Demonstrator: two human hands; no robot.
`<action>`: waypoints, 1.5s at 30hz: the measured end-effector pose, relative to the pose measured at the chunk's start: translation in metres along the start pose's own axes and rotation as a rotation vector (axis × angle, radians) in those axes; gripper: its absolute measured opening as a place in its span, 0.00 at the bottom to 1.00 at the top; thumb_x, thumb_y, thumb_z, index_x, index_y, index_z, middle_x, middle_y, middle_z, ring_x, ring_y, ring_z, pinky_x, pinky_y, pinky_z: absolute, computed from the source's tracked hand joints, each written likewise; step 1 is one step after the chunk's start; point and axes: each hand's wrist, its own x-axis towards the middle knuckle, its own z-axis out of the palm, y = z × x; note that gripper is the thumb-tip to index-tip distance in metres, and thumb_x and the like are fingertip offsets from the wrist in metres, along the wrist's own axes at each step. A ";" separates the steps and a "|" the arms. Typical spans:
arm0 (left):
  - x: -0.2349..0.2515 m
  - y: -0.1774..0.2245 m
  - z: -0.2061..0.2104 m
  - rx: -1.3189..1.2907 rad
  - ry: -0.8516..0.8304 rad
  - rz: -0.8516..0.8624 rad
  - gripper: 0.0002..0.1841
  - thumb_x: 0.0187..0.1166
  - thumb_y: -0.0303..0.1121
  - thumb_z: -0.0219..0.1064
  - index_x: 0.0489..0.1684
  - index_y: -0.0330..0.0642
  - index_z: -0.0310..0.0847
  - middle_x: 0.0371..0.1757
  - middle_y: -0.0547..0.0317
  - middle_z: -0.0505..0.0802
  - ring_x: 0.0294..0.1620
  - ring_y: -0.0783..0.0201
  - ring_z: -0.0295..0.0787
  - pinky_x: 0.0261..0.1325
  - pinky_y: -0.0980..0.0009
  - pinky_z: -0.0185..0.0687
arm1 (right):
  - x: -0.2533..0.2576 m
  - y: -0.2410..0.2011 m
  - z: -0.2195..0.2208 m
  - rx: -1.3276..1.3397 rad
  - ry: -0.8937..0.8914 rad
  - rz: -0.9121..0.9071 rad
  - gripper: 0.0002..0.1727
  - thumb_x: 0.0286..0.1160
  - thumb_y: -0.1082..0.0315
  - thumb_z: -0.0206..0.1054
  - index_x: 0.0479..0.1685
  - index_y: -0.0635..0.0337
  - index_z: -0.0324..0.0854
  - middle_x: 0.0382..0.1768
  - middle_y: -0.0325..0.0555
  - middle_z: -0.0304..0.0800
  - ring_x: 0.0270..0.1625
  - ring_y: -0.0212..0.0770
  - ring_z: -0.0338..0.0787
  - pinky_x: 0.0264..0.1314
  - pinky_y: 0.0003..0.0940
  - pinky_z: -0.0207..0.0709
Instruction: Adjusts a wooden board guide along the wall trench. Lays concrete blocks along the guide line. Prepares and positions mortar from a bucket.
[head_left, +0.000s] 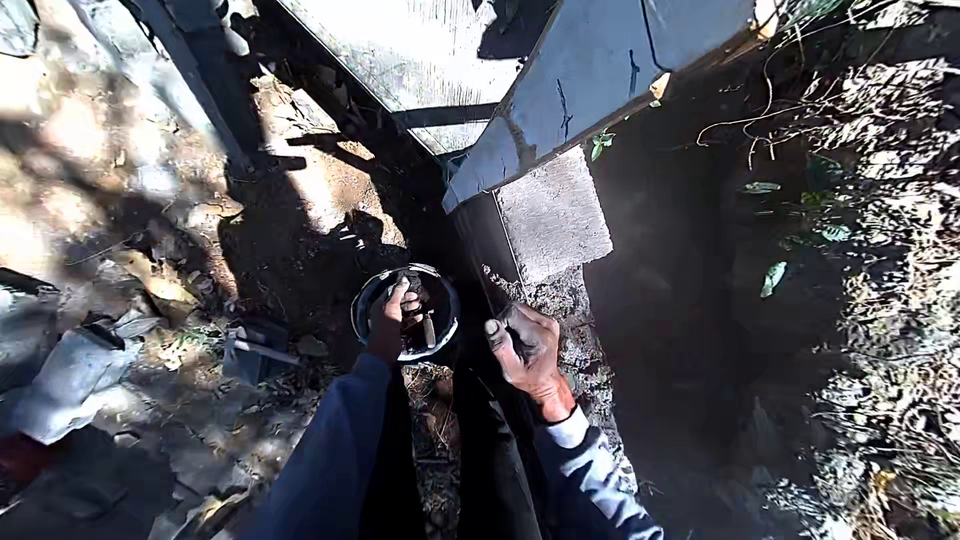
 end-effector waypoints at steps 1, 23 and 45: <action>-0.001 -0.010 -0.013 0.055 -0.012 -0.030 0.22 0.93 0.45 0.53 0.70 0.35 0.77 0.50 0.47 0.90 0.43 0.57 0.89 0.45 0.59 0.86 | -0.002 0.006 0.001 0.097 0.036 0.044 0.26 0.86 0.56 0.59 0.15 0.59 0.77 0.17 0.39 0.79 0.23 0.26 0.79 0.28 0.22 0.73; 0.005 0.037 0.146 -0.105 -0.257 0.402 0.62 0.72 0.71 0.64 0.97 0.41 0.30 0.96 0.46 0.49 0.96 0.60 0.42 0.96 0.58 0.41 | 0.150 0.074 -0.052 -0.780 0.248 0.635 0.41 0.80 0.33 0.54 0.84 0.53 0.67 0.68 0.58 0.82 0.69 0.54 0.83 0.68 0.54 0.77; -0.001 0.040 0.160 0.083 -0.307 0.491 0.67 0.54 0.66 0.79 0.98 0.51 0.39 0.96 0.50 0.52 0.94 0.61 0.50 0.91 0.58 0.55 | 0.127 0.094 -0.053 -0.712 0.205 0.570 0.34 0.75 0.27 0.59 0.55 0.47 0.88 0.34 0.44 0.92 0.39 0.47 0.91 0.40 0.56 0.78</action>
